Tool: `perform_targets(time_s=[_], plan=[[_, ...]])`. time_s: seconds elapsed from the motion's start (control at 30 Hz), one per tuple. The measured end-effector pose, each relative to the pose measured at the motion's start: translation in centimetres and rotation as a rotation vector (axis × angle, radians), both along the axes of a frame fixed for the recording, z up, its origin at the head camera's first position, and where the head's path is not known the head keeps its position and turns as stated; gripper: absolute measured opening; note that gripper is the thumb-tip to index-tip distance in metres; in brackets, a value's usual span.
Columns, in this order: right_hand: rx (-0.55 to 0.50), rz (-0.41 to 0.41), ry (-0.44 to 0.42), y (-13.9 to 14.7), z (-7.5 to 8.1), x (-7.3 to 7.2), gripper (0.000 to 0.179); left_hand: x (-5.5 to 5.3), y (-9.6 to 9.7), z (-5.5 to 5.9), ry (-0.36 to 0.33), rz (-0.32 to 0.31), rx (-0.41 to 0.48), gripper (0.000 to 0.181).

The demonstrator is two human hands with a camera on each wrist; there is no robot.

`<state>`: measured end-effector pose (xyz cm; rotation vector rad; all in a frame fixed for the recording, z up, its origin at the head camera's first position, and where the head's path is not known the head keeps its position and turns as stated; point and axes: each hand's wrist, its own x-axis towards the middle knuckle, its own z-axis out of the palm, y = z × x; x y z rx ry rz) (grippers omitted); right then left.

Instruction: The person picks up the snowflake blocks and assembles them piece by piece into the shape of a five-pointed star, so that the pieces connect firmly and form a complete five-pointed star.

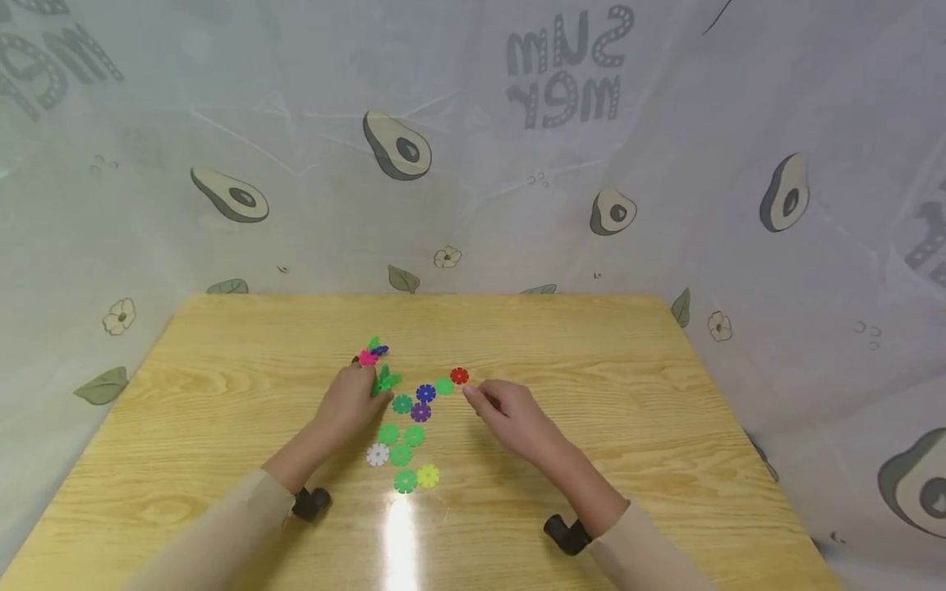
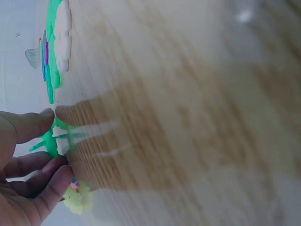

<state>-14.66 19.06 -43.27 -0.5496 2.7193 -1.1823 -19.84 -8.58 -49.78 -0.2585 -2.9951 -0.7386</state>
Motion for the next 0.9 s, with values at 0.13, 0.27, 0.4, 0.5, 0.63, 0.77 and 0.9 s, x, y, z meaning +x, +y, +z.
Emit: perform_targets(time_s=[0.13, 0.27, 0.4, 0.5, 0.63, 0.77, 0.9], plan=[[0.020, -0.021, -0.014, 0.5, -0.4, -0.1, 0.036, -0.2, 0.1, 0.2, -0.019, 0.009, -0.022, 0.028], [0.035, -0.026, -0.019, 0.7, -0.7, -0.2, 0.035, -0.2, 0.2, 0.2, -0.028, 0.007, -0.043, 0.029], [0.026, -0.012, -0.014, 0.8, -1.1, -0.3, 0.031, 0.0, 0.3, 0.2, -0.025, 0.005, -0.051, 0.029], [0.012, -0.001, -0.025, 0.9, -1.4, -0.3, 0.028, 0.7, 0.3, 0.4, -0.008, 0.016, -0.061, 0.031], [0.005, 0.041, -0.043, 0.7, -2.1, -0.1, 0.028, 2.2, 0.4, 0.7, 0.068, -0.017, -0.070, 0.031], [0.034, 0.150, -0.041, 0.2, -3.1, 0.1, 0.031, 3.5, 0.7, 1.2, 0.130, -0.159, -0.051, 0.019], [0.104, 0.272, -0.035, -0.8, -4.2, 0.5, 0.033, 4.7, 0.9, 1.5, 0.101, -0.340, -0.048, 0.015]])
